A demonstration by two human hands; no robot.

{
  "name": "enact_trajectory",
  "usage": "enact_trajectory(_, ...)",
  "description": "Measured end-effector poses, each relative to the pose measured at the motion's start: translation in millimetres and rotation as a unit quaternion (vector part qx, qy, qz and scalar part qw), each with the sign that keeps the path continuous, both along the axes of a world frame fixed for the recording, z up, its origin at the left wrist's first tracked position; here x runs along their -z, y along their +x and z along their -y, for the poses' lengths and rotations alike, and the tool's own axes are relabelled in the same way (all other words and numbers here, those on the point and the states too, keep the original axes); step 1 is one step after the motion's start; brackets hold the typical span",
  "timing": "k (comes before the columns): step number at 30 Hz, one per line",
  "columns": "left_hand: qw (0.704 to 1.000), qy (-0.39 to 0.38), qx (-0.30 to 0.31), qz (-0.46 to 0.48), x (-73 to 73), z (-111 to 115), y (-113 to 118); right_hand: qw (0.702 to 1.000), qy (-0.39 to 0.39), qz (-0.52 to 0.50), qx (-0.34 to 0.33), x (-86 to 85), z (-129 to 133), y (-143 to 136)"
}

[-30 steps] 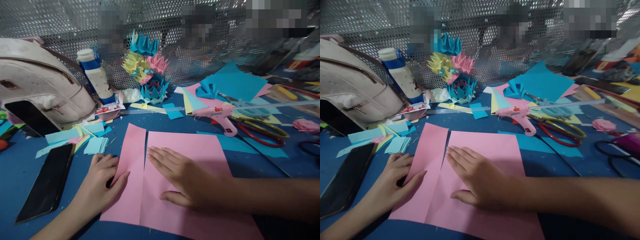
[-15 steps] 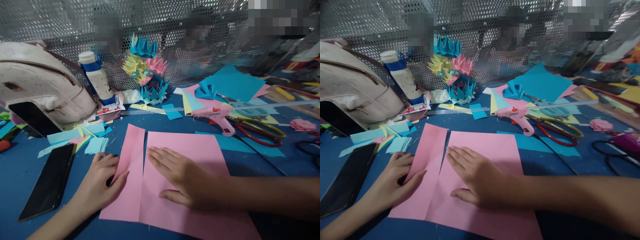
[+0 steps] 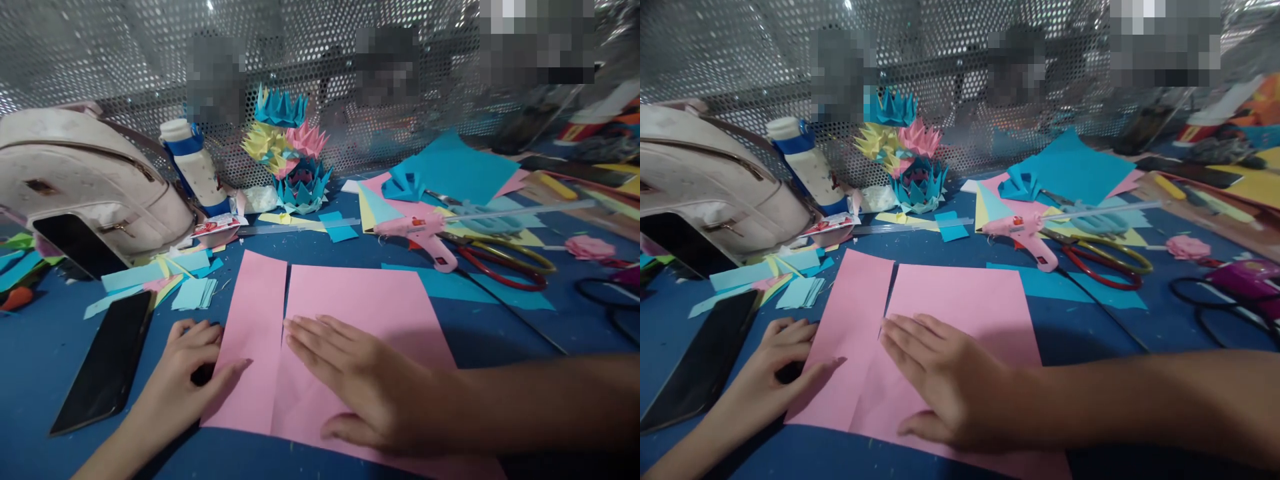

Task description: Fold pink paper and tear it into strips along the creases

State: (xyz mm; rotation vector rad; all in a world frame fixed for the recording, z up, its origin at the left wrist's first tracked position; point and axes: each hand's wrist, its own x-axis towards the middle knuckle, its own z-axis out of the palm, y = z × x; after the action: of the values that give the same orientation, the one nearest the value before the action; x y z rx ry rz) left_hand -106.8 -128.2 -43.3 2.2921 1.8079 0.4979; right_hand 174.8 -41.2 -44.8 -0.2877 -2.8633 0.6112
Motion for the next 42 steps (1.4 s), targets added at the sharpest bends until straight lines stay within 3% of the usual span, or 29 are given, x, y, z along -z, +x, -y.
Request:
enact_trajectory(4,1.000,-0.005,0.015,-0.010,2.8,2.5,-3.6,0.999,-0.029,0.022,-0.021,-0.6,4.3,1.8)
enact_trajectory(17,1.000,0.001,0.027,0.000,0.3,3.7,-4.0,1.000,-0.010,0.008,-0.025,3.6,2.5,1.2)
enact_trajectory(25,0.989,-0.041,0.143,-0.017,-2.6,-1.7,-18.4,1.000,-0.008,0.010,-0.028,2.3,3.2,0.6)
enact_trajectory(42,0.984,-0.028,0.177,-0.008,-4.1,-5.0,-27.0,0.999,0.007,0.024,-0.029,1.0,2.8,0.6)
